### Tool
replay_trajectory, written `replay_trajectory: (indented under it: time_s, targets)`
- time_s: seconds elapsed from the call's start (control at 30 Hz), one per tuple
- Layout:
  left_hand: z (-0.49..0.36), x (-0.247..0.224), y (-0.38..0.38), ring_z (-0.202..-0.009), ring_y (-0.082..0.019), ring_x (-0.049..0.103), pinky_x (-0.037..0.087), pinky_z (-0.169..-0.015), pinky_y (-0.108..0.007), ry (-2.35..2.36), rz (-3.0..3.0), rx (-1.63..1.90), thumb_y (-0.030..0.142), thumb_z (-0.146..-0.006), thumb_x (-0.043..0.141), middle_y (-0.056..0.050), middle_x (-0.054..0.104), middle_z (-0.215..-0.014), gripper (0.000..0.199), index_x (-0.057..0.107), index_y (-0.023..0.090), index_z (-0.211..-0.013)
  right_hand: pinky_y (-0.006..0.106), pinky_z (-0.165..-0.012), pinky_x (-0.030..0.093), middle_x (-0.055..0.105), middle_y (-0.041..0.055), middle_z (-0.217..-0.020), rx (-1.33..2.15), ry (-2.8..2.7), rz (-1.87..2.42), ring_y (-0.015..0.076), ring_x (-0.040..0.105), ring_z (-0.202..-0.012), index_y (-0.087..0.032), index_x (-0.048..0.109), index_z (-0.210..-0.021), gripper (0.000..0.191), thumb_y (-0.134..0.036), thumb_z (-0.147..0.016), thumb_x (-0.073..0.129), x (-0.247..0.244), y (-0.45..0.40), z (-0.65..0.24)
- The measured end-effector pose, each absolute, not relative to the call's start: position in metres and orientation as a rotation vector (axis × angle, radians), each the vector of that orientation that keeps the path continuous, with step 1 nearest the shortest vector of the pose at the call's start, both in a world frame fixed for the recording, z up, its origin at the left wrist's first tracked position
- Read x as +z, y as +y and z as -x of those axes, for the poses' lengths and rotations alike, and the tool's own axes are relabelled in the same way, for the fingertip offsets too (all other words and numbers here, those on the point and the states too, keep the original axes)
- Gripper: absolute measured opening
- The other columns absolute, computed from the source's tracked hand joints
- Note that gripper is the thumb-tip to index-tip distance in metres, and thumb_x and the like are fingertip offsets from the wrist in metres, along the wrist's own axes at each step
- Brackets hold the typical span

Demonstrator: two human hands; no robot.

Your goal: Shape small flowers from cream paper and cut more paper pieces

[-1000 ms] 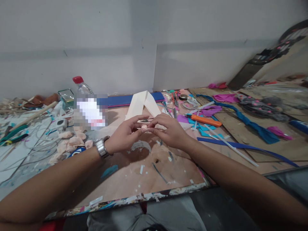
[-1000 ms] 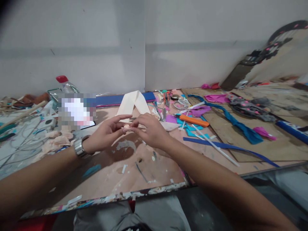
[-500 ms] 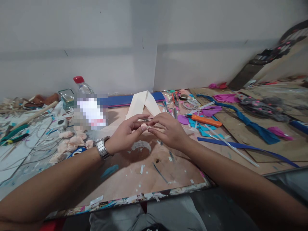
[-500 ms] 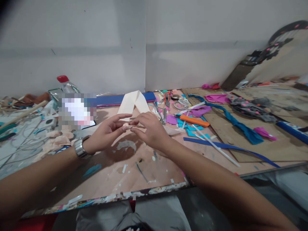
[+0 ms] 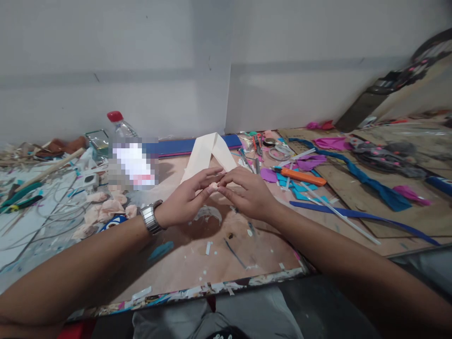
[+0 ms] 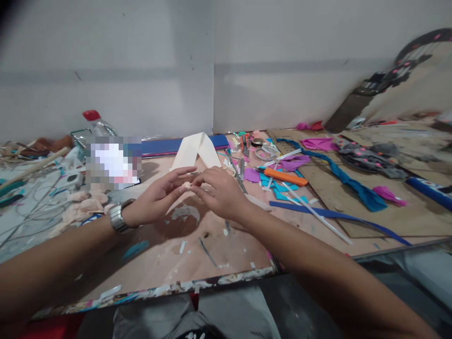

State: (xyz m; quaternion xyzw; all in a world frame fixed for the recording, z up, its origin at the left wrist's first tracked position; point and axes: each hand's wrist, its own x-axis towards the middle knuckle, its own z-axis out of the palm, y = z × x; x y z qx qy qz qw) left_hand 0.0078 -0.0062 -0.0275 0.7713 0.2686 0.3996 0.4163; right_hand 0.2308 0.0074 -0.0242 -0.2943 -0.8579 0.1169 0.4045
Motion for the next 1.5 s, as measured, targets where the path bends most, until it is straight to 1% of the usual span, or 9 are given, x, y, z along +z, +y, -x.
replay_trajectory:
  time_s: [0.17, 0.37, 0.47, 0.7, 0.8, 0.93, 1.2, 1.33, 1.5]
  targets:
    - [-0.007, -0.026, -0.006, -0.147, -0.030, 0.052, 0.044, -0.122, -0.053, 0.664, -2.024, 0.985, 0.034, -0.108, 0.052, -0.014, 0.052, -0.160, 0.047, 0.048, 0.028, -0.154, 0.038, -0.083, 0.048, 0.075, 0.0055, -0.089, 0.286, -2.158, 0.736, 0.0225, 0.067, -0.089, -0.022, 0.068, -0.093, 0.024, -0.042, -0.103, 0.061, -0.023, 0.006, -0.230]
    - [-0.007, -0.024, -0.008, -0.147, -0.028, 0.052, 0.047, -0.120, -0.050, 0.673, -1.949, 0.978, 0.036, -0.108, 0.051, -0.013, 0.051, -0.161, 0.047, 0.047, 0.028, -0.154, 0.038, -0.085, 0.049, 0.075, 0.0052, -0.090, 0.310, -2.157, 0.731, 0.0226, 0.067, -0.091, -0.022, 0.069, -0.093, 0.026, -0.045, -0.103, 0.060, -0.022, 0.005, -0.230]
    - [-0.006, -0.024, -0.008, -0.149, -0.029, 0.050, 0.043, -0.123, -0.052, 0.677, -1.975, 0.968, 0.035, -0.108, 0.051, -0.013, 0.050, -0.162, 0.049, 0.046, 0.029, -0.156, 0.038, -0.084, 0.050, 0.075, 0.0054, -0.091, 0.337, -2.152, 0.775, 0.0229, 0.068, -0.091, -0.023, 0.070, -0.096, 0.025, -0.046, -0.102, 0.062, -0.021, 0.004, -0.230]
    - [-0.008, -0.025, -0.009, -0.150, -0.027, 0.049, 0.039, -0.126, -0.047, 0.703, -1.982, 0.992, 0.037, -0.107, 0.052, -0.013, 0.050, -0.162, 0.052, 0.045, 0.026, -0.157, 0.043, -0.095, 0.051, 0.078, 0.0076, -0.114, 0.280, -2.219, 0.632, 0.0246, 0.068, -0.108, -0.025, 0.068, -0.123, 0.022, -0.030, -0.104, 0.060, -0.025, 0.005, -0.228]
    - [-0.009, -0.023, -0.009, -0.145, -0.028, 0.054, 0.045, -0.119, -0.046, 0.686, -1.883, 0.956, 0.040, -0.107, 0.053, -0.016, 0.054, -0.158, 0.055, 0.042, 0.025, -0.158, 0.042, -0.094, 0.051, 0.077, 0.0080, -0.110, 0.327, -2.211, 0.630, 0.0243, 0.068, -0.106, -0.023, 0.069, -0.116, 0.017, -0.030, -0.104, 0.060, -0.024, 0.004, -0.228]
    - [-0.009, -0.018, -0.009, -0.126, -0.025, 0.066, 0.054, -0.103, -0.039, 0.695, -1.754, 0.945, 0.038, -0.107, 0.053, -0.015, 0.066, -0.142, 0.049, 0.045, 0.023, -0.153, 0.037, -0.085, 0.051, 0.074, 0.0065, -0.102, 0.598, -2.046, 0.752, 0.0207, 0.067, -0.094, -0.022, 0.069, -0.108, 0.020, -0.040, -0.101, 0.064, -0.021, 0.002, -0.227]
    - [-0.010, -0.013, -0.009, -0.095, -0.017, 0.069, 0.054, -0.080, -0.029, 0.755, -1.656, 1.013, 0.028, -0.094, 0.073, -0.008, 0.072, -0.105, 0.045, 0.056, 0.018, -0.135, 0.031, -0.078, 0.053, 0.069, 0.0027, -0.100, 1.169, -1.674, 0.788, 0.0154, 0.064, -0.084, -0.022, 0.068, -0.106, 0.037, -0.053, -0.088, 0.078, -0.023, 0.006, -0.224]
    - [-0.012, -0.010, -0.011, -0.090, -0.016, 0.069, 0.055, -0.077, -0.027, 0.798, -1.664, 1.065, 0.029, -0.090, 0.079, -0.008, 0.073, -0.102, 0.040, 0.064, 0.017, -0.125, 0.029, -0.073, 0.051, 0.066, 0.0018, -0.097, 1.244, -1.645, 0.789, 0.0146, 0.061, -0.081, -0.022, 0.066, -0.104, 0.041, -0.055, -0.085, 0.080, -0.023, 0.003, -0.222]
    - [-0.013, -0.008, -0.013, -0.084, -0.015, 0.068, 0.054, -0.076, -0.028, 0.822, -1.688, 1.084, 0.031, -0.088, 0.080, -0.007, 0.074, -0.096, 0.037, 0.069, 0.016, -0.120, 0.030, -0.079, 0.053, 0.065, 0.0017, -0.098, 1.296, -1.624, 0.765, 0.0152, 0.063, -0.086, -0.022, 0.066, -0.102, 0.041, -0.055, -0.083, 0.082, -0.023, 0.003, -0.222]
